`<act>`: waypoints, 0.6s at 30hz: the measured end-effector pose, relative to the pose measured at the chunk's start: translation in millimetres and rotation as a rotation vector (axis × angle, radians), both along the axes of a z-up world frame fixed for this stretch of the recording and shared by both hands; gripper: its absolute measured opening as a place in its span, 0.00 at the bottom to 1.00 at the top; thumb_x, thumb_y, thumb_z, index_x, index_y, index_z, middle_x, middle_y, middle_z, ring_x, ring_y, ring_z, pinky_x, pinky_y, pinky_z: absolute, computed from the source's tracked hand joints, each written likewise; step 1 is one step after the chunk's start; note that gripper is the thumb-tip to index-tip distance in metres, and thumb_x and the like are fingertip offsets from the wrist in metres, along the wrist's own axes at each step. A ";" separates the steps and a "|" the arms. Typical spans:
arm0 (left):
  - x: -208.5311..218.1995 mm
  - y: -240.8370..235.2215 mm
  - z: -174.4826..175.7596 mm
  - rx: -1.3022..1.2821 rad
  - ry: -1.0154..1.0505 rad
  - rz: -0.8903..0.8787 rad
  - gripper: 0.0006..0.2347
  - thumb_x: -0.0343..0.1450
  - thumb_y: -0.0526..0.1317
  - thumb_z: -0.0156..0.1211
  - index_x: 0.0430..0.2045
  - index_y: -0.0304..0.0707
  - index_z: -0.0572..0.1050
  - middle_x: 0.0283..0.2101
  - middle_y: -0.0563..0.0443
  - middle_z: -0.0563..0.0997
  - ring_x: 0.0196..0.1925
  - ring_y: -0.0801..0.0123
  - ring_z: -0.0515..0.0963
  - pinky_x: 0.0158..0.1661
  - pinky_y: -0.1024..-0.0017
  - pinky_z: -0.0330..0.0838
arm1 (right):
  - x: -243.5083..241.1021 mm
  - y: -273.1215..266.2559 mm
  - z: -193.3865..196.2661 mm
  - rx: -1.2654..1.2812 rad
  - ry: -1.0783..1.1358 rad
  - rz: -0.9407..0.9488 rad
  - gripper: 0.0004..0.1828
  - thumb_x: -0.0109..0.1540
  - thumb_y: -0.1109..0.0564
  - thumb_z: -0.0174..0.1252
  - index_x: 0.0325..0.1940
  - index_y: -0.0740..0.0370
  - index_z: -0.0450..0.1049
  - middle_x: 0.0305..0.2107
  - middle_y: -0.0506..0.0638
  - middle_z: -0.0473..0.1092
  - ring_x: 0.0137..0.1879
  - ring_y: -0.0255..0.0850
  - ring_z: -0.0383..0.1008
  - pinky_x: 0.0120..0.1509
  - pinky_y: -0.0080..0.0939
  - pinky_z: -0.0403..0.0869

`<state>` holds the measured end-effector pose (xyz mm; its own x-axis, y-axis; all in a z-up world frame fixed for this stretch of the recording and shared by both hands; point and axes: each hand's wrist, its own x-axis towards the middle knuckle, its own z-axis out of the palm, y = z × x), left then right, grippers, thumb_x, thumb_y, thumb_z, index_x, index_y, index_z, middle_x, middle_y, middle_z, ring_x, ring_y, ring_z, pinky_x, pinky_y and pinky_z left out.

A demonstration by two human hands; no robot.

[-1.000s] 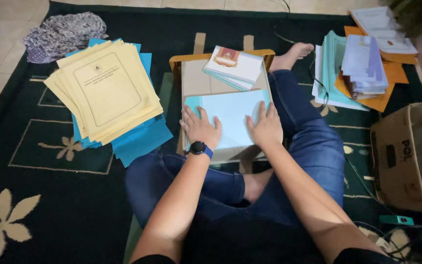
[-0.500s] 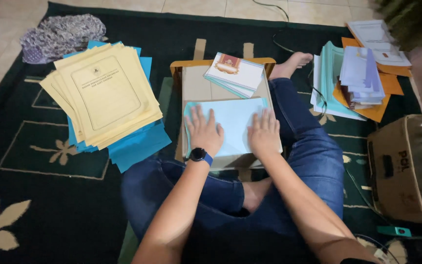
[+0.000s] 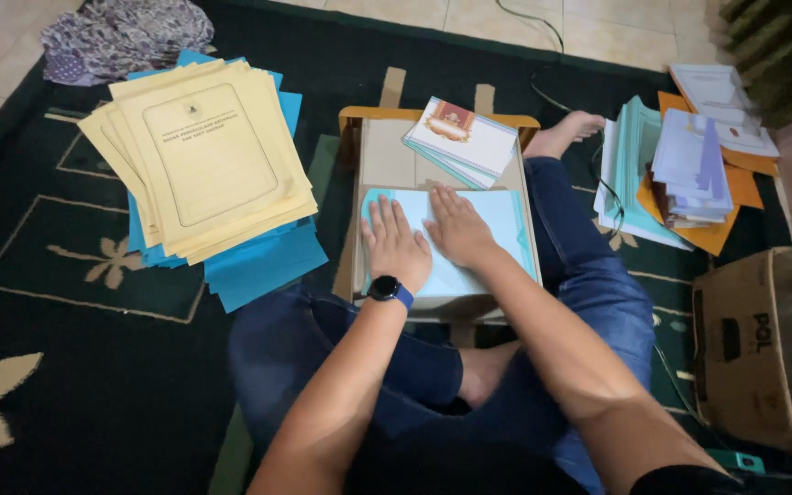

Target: Organizing and stacking printed documents into a cardboard box for final assembly.

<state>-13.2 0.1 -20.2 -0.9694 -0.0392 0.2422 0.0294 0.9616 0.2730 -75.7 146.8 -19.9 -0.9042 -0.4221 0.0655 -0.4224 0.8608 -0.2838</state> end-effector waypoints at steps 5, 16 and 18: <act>4.4 1.5 2.3 0.033 0.005 0.001 0.32 0.72 0.46 0.46 0.69 0.20 0.53 0.76 0.29 0.49 0.79 0.40 0.42 0.72 0.45 0.30 | -52.7 28.6 53.8 -0.069 -0.027 -0.261 0.20 0.67 0.54 0.58 0.63 0.60 0.75 0.67 0.60 0.64 0.62 0.54 0.74 0.66 0.49 0.71; 8.4 1.9 6.2 0.073 0.047 0.009 0.32 0.71 0.45 0.48 0.68 0.19 0.55 0.75 0.28 0.51 0.78 0.40 0.44 0.72 0.45 0.32 | -78.4 38.4 114.1 0.084 -0.348 -0.336 0.27 0.63 0.46 0.65 0.63 0.58 0.74 0.49 0.59 0.76 0.49 0.46 0.79 0.59 0.41 0.74; 8.3 2.1 8.5 0.074 0.046 0.007 0.32 0.70 0.45 0.48 0.68 0.19 0.55 0.75 0.28 0.51 0.78 0.40 0.44 0.72 0.45 0.32 | -88.9 43.4 109.6 0.109 -0.345 -0.282 0.25 0.65 0.45 0.62 0.62 0.58 0.76 0.48 0.58 0.77 0.48 0.46 0.79 0.59 0.41 0.74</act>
